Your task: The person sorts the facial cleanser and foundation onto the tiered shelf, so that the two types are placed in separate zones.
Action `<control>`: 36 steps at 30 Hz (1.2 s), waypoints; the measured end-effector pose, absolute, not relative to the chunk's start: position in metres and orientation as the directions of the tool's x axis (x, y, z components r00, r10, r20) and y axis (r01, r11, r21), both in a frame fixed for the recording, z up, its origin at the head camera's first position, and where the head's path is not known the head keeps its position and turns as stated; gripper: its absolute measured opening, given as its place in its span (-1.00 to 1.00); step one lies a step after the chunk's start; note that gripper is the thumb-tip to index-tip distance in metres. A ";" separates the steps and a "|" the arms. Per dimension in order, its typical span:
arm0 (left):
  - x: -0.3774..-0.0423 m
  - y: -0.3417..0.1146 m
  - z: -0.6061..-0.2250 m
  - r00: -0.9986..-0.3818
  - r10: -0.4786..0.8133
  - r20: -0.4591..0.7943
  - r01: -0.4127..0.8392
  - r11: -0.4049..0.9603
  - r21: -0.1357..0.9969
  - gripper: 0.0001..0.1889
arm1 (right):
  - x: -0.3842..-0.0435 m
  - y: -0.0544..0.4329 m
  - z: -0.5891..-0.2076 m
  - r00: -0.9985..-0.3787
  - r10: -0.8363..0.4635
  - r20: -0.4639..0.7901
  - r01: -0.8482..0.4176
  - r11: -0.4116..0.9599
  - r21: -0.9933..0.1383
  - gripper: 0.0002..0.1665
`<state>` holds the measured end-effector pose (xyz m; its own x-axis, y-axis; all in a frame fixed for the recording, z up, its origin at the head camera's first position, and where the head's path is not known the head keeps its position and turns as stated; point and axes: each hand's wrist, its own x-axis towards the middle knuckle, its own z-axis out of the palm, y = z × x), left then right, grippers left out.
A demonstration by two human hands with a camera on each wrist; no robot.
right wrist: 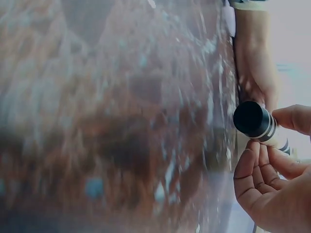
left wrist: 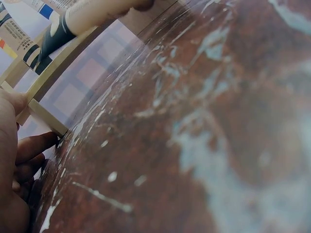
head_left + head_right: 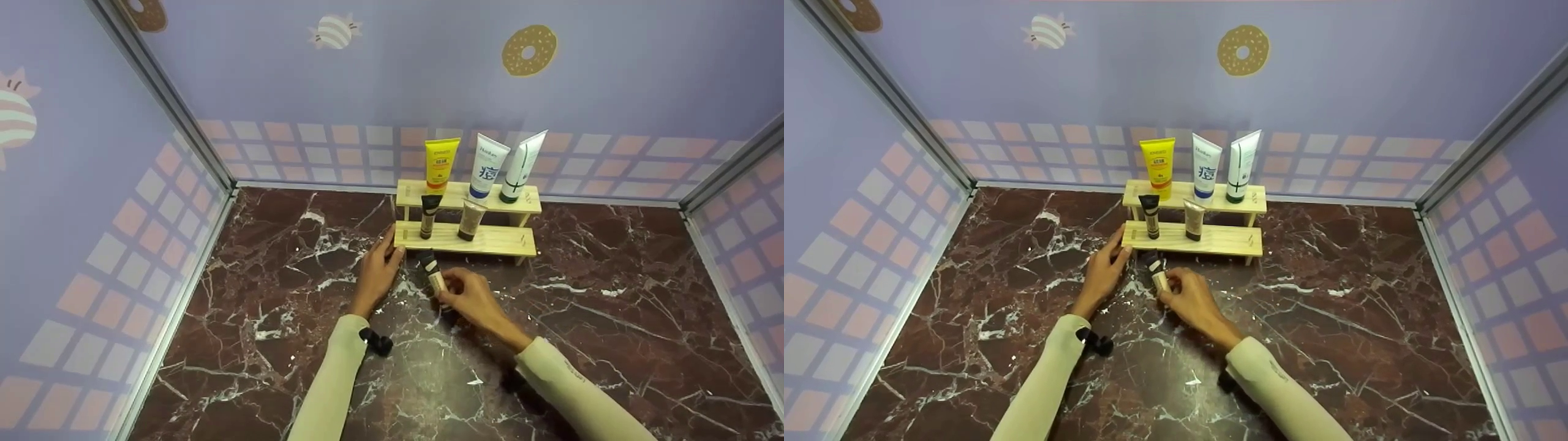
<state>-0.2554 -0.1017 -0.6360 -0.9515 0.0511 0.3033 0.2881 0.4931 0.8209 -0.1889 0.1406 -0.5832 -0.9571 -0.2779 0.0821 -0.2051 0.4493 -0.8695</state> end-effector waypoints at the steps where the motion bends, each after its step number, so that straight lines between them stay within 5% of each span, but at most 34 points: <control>1: -0.256 -0.101 -0.636 -0.951 0.051 0.306 0.290 0.496 0.818 -0.35 | -0.189 0.143 -0.582 -0.960 -0.265 0.087 -0.203 0.448 -0.871 -0.59; 36: -0.253 -0.099 -0.632 -0.943 0.053 0.329 0.303 0.548 0.780 -0.35 | -0.202 0.227 -0.560 -0.998 -0.017 0.062 -0.064 0.400 -0.914 -0.59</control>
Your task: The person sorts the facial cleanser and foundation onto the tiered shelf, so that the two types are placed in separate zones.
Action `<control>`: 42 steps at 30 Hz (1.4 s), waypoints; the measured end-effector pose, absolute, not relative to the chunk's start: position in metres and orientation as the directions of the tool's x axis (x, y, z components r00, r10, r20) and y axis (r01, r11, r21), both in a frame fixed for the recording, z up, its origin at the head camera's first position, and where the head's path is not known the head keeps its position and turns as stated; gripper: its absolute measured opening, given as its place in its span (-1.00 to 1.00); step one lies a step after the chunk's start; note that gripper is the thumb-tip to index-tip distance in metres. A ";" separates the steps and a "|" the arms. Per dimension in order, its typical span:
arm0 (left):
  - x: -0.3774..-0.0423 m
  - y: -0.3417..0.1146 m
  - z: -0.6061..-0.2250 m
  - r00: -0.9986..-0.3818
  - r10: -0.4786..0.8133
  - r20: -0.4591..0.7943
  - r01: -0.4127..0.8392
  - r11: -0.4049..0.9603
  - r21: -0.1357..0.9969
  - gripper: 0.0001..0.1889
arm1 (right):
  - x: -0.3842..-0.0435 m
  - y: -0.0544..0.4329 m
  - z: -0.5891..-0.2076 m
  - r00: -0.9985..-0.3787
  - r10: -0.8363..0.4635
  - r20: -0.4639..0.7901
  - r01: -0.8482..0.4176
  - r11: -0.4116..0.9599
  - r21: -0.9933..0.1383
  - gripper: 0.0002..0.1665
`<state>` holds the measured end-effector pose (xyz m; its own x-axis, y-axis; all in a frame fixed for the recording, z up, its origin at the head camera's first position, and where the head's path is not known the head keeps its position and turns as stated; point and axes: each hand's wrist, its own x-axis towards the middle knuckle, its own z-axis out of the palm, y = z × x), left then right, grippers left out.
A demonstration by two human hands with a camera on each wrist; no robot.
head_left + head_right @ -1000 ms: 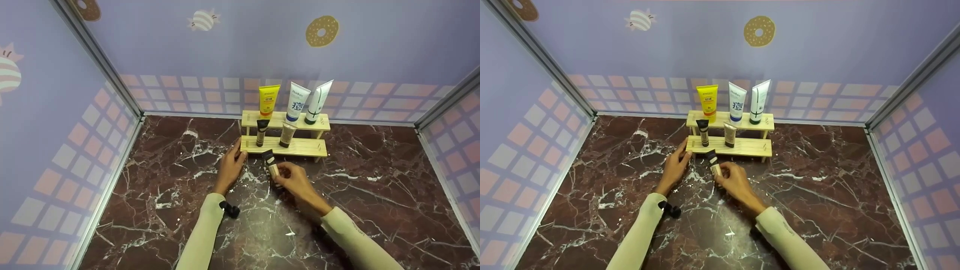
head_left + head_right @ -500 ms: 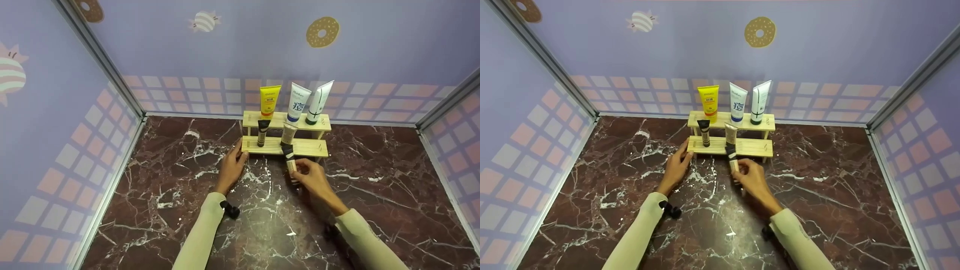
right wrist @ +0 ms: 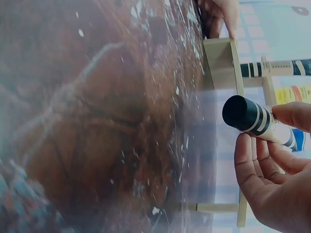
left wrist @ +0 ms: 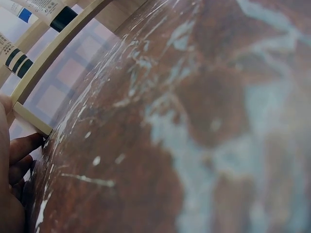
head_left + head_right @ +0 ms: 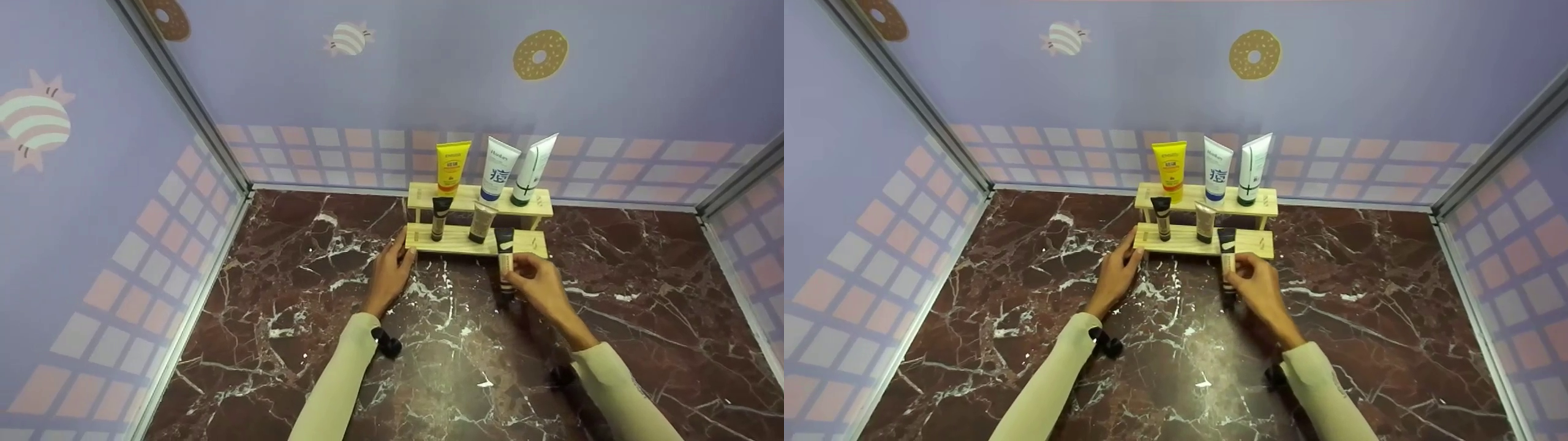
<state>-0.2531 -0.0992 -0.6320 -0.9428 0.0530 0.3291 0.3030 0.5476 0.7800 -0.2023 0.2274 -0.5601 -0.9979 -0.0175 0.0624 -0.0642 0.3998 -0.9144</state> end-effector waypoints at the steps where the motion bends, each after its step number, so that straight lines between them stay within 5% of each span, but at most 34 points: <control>1: -0.253 -0.098 -0.632 -0.943 0.052 0.330 0.303 0.549 0.779 -0.36 | -0.203 0.230 -0.560 -0.998 -0.016 0.063 -0.064 0.402 -0.913 -0.58; 31: -0.257 -0.101 -0.639 -0.931 0.052 0.362 0.334 0.524 0.783 -0.34 | -0.232 0.260 -0.538 -0.982 0.005 0.188 -0.172 0.382 -0.908 -0.59; 42: -0.254 -0.100 -0.635 -0.940 0.056 0.336 0.314 0.523 0.792 -0.35 | -0.245 0.261 -0.527 -0.971 0.022 0.239 -0.196 0.500 -0.844 -0.59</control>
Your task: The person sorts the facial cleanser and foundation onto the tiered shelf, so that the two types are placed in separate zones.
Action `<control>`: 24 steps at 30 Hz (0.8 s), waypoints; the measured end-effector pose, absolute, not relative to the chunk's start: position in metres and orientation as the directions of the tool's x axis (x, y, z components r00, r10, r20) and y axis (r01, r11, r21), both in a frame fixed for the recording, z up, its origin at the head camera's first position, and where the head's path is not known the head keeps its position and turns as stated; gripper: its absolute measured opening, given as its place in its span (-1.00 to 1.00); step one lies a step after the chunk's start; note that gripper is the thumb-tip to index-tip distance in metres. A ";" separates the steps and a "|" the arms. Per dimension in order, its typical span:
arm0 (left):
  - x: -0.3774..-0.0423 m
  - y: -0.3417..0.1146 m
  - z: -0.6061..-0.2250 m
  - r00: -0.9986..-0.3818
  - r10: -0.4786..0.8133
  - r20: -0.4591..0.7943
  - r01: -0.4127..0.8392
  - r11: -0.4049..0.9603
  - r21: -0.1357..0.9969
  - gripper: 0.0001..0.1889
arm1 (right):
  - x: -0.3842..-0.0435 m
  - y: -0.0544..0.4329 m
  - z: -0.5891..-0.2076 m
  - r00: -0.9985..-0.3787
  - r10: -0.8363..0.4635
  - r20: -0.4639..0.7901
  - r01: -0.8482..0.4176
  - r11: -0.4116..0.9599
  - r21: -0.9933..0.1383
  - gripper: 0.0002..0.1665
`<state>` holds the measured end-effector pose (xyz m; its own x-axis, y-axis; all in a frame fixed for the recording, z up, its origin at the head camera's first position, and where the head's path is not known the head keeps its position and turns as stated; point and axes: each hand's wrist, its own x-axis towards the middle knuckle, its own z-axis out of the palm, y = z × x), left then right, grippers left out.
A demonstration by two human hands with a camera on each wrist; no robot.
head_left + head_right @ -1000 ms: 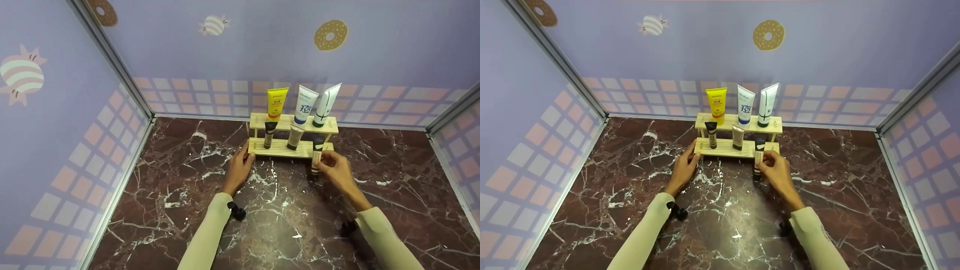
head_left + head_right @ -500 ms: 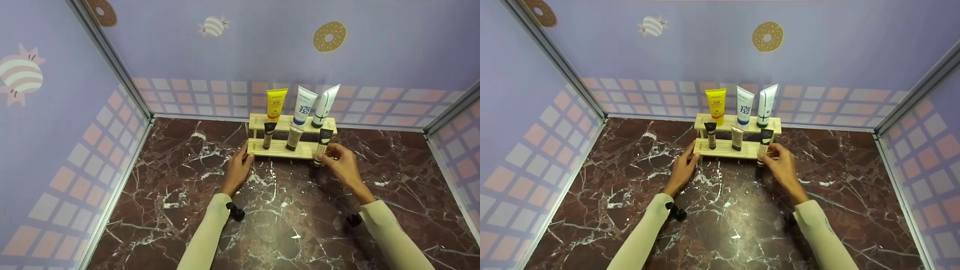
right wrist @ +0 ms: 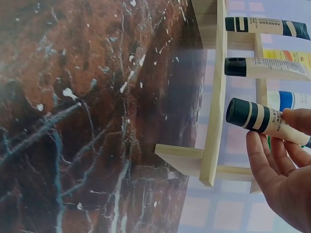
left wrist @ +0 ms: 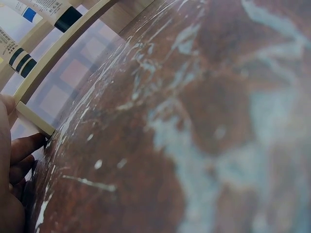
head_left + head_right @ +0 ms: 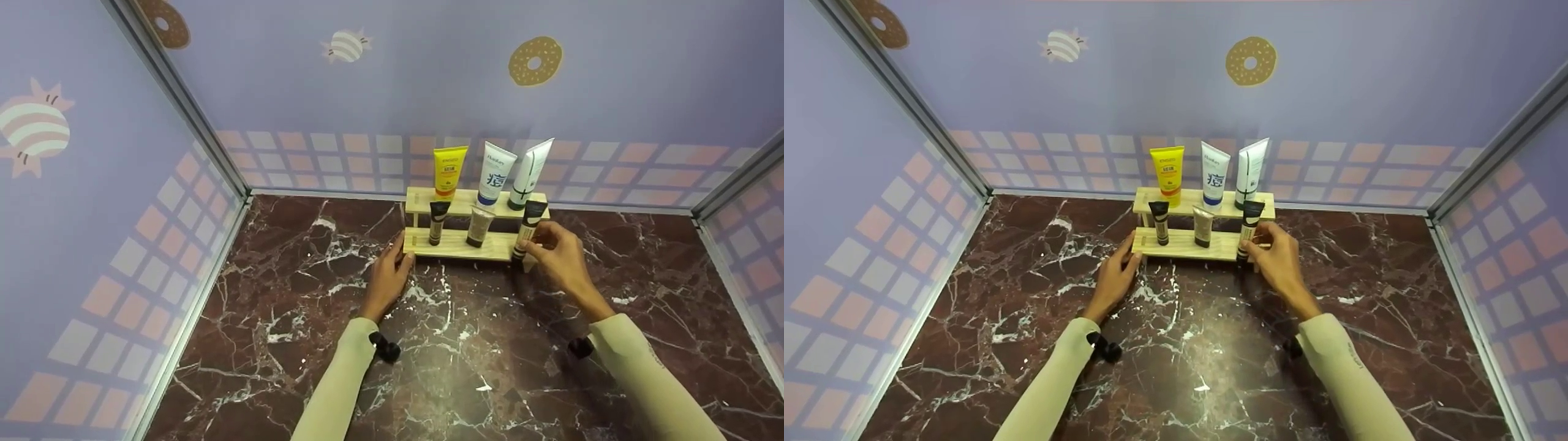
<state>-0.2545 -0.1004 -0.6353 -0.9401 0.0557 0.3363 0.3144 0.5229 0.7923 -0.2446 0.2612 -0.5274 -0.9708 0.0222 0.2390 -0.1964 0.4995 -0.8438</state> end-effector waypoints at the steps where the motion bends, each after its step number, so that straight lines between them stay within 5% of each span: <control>1: -0.254 -0.100 -0.635 -0.941 0.056 0.334 0.312 0.529 0.790 -0.35 | -0.246 0.261 -0.527 -0.971 0.025 0.239 -0.196 0.498 -0.845 -0.59; 24: -0.255 -0.099 -0.635 -0.947 0.063 0.314 0.297 0.538 0.789 -0.34 | -0.261 0.256 -0.519 -0.966 0.005 0.259 -0.221 0.506 -0.834 -0.64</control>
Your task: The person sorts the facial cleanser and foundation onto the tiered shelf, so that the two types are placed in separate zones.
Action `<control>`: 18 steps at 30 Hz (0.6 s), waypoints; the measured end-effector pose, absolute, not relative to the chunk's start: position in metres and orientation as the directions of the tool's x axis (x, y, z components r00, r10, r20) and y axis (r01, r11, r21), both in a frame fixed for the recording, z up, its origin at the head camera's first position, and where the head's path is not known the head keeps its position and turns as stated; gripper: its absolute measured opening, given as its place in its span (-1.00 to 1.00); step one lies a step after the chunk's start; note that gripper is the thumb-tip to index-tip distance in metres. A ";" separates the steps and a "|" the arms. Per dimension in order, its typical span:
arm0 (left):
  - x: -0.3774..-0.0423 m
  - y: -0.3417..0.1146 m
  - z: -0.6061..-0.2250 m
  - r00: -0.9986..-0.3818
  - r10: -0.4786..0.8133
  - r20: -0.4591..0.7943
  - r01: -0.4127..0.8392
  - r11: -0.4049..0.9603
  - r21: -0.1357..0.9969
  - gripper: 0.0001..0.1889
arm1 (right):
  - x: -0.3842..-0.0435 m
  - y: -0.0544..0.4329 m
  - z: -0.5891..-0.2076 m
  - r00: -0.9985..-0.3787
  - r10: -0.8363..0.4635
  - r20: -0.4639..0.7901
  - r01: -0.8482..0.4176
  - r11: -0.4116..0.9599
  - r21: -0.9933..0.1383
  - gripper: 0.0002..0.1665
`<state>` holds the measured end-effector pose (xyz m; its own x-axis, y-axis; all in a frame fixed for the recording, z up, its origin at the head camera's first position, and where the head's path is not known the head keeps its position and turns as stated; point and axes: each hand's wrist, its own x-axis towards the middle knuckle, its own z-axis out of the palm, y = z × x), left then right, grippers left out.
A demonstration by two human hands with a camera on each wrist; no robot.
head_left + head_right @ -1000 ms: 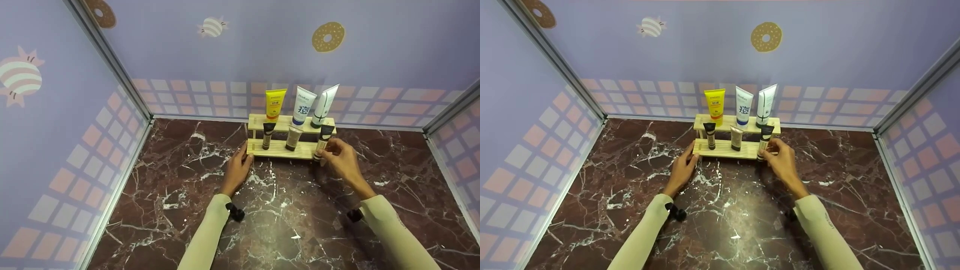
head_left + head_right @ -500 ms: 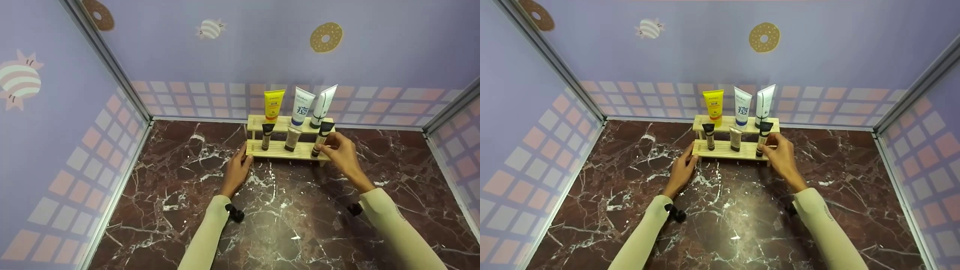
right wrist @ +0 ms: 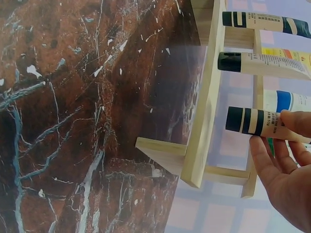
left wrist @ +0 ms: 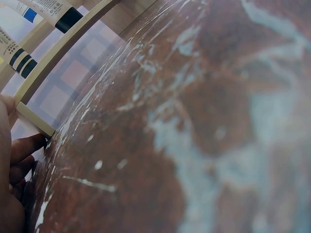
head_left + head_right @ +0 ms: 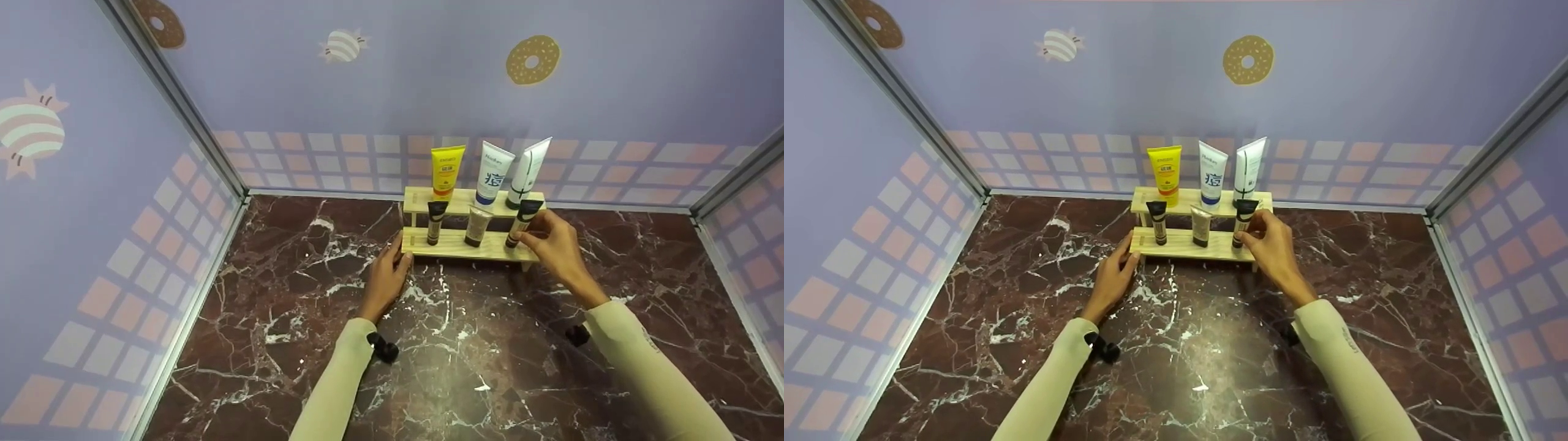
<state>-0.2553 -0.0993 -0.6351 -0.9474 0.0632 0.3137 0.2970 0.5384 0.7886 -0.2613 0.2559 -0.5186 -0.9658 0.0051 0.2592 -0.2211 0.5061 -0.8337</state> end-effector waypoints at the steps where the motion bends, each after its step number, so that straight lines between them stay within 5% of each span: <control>1: -0.255 -0.099 -0.635 -0.948 0.063 0.312 0.295 0.539 0.789 -0.34 | -0.261 0.256 -0.519 -0.965 0.003 0.263 -0.224 0.515 -0.828 -0.64; 18: -0.259 -0.095 -0.638 -0.949 0.074 0.306 0.301 0.494 0.816 -0.35 | -0.255 0.259 -0.538 -0.965 -0.021 0.263 -0.240 0.485 -0.841 -0.66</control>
<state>-0.2593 -0.0949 -0.6385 -0.9493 0.0736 0.3057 0.3009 0.4944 0.8155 -0.2552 0.2586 -0.5381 -0.9646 -0.0214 0.2627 -0.2398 0.4855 -0.8407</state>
